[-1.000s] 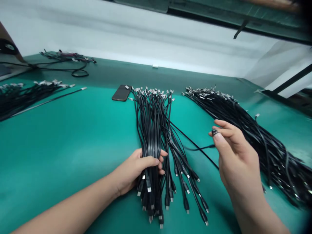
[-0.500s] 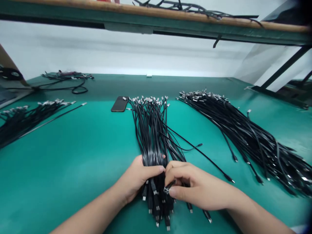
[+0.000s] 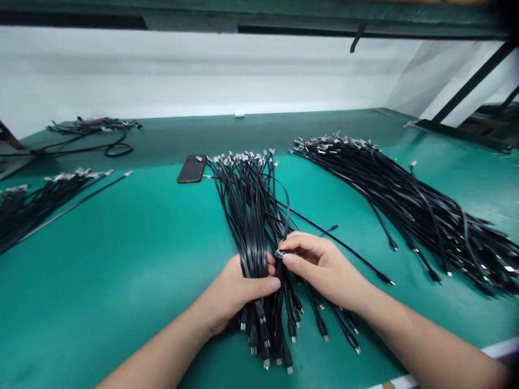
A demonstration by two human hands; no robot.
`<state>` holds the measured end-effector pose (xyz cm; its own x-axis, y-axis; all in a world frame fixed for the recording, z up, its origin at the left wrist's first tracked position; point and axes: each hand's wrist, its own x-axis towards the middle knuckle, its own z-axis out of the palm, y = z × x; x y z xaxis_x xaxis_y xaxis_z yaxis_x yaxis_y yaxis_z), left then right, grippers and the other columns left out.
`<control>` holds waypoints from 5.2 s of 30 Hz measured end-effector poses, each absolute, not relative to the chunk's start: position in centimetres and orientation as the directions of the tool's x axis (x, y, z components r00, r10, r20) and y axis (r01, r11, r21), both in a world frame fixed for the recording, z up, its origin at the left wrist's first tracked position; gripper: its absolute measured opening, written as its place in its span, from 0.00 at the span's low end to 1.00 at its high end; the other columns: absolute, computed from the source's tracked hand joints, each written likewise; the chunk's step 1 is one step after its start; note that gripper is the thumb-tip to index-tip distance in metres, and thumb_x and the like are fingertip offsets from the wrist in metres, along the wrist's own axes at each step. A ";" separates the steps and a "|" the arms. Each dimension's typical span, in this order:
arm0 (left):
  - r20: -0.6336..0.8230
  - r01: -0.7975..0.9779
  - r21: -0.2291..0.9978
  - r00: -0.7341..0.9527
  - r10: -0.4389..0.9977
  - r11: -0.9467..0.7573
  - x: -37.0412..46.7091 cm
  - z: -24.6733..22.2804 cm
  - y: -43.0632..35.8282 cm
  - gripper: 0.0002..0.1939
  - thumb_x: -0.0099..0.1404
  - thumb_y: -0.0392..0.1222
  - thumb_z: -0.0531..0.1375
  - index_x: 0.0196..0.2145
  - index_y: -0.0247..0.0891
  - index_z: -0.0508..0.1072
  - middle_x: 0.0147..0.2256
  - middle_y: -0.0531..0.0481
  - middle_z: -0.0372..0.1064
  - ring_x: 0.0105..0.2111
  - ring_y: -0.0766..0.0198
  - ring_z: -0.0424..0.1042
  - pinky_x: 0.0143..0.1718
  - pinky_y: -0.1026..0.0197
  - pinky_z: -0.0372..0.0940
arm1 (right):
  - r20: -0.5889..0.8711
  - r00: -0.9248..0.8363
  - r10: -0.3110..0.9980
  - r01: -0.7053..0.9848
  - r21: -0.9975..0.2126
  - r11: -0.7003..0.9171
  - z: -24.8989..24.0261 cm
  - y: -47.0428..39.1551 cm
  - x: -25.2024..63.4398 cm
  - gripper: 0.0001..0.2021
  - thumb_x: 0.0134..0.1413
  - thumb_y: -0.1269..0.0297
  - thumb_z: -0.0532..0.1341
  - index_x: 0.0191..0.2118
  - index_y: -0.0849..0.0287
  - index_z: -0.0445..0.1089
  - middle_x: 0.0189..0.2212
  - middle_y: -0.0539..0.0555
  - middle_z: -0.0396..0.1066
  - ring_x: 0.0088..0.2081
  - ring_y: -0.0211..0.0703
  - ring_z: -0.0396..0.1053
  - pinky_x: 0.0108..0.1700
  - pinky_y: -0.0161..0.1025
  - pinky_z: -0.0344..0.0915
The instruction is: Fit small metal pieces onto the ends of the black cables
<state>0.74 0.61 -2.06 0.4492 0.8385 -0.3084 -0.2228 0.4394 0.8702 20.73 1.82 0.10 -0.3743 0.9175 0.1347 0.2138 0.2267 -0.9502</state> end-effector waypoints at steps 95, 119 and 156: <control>-0.455 0.131 0.890 0.305 0.837 0.436 1.5 -1.2 0.6 0.11 0.55 0.41 0.69 0.29 0.39 0.69 0.26 0.57 0.62 0.27 0.66 0.61 0.28 0.64 0.59 | 0.045 -0.256 0.966 0.584 -0.789 0.192 1.1 0.5 21.7 0.08 0.63 0.67 0.61 0.30 0.55 0.70 0.20 0.47 0.65 0.20 0.37 0.60 0.19 0.35 0.55; -0.423 -0.023 0.886 0.367 0.828 0.463 1.4 -1.7 0.4 0.11 0.57 0.41 0.70 0.32 0.37 0.71 0.28 0.57 0.64 0.30 0.67 0.62 0.32 0.65 0.59 | 0.128 -0.375 0.918 0.613 -0.709 0.349 0.8 -0.4 21.2 0.08 0.62 0.75 0.59 0.32 0.57 0.69 0.25 0.46 0.62 0.25 0.36 0.61 0.25 0.35 0.56; -0.474 0.051 0.872 0.334 0.815 0.486 2.1 -0.3 0.8 0.06 0.55 0.34 0.67 0.28 0.38 0.72 0.26 0.56 0.66 0.29 0.63 0.66 0.30 0.63 0.61 | 0.094 -0.436 0.895 0.577 -0.733 0.359 1.1 -0.5 21.0 0.10 0.65 0.74 0.57 0.31 0.58 0.69 0.26 0.49 0.65 0.26 0.37 0.64 0.26 0.34 0.59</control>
<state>2.06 0.81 -0.31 0.3341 0.8148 -0.4737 0.0506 0.4864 0.8723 21.01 -0.50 1.07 -0.4365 0.8947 0.0945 0.5772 0.3590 -0.7335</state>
